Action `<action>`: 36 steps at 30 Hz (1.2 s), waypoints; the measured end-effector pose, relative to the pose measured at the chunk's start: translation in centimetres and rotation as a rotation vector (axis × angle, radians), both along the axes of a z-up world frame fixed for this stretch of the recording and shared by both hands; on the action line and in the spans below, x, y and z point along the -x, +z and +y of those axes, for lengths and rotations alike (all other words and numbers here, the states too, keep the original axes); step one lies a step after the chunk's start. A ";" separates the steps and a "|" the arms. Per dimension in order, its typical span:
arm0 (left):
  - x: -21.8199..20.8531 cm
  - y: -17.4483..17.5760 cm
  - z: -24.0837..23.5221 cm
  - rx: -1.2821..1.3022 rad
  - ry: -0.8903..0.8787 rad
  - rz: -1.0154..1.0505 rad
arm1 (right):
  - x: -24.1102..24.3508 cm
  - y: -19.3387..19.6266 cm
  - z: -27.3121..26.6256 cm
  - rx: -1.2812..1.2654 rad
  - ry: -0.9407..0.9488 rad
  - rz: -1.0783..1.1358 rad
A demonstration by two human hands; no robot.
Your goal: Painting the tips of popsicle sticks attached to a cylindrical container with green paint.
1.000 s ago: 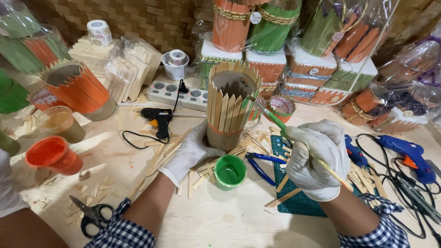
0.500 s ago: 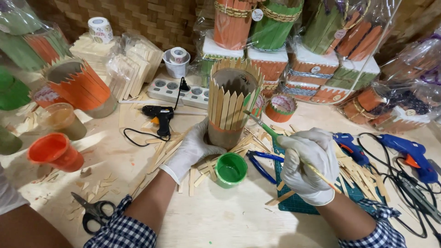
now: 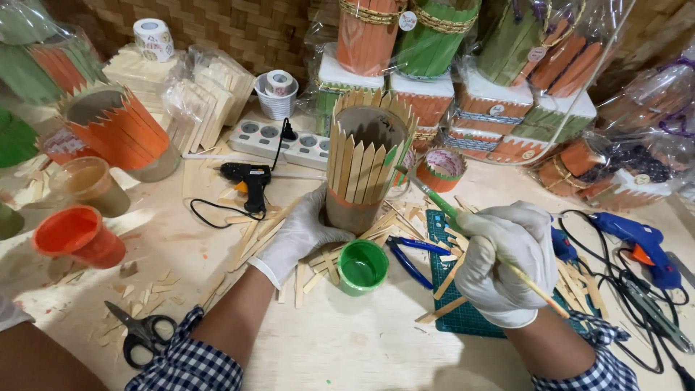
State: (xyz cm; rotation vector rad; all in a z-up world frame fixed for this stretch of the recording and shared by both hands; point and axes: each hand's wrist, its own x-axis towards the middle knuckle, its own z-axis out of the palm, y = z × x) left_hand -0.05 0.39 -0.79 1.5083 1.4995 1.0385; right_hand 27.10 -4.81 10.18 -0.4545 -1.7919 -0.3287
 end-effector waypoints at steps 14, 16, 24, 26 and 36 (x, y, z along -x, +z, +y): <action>-0.4 -0.7 0.1 0.043 0.010 -0.024 | -0.3 0.4 0.5 0.192 -0.030 -0.084; -0.4 0.0 0.0 0.064 0.011 0.004 | -1.1 0.6 0.2 0.260 -0.019 -0.127; -0.6 1.2 -1.0 0.065 0.009 -0.061 | -1.0 -0.8 -0.1 0.238 0.022 -0.138; -0.5 0.6 -0.5 0.043 0.005 -0.032 | 0.0 0.8 -0.5 0.265 0.051 -0.136; 0.0 -1.0 0.1 -0.011 -0.021 -0.083 | -1.4 0.0 -1.0 0.155 -0.034 -0.096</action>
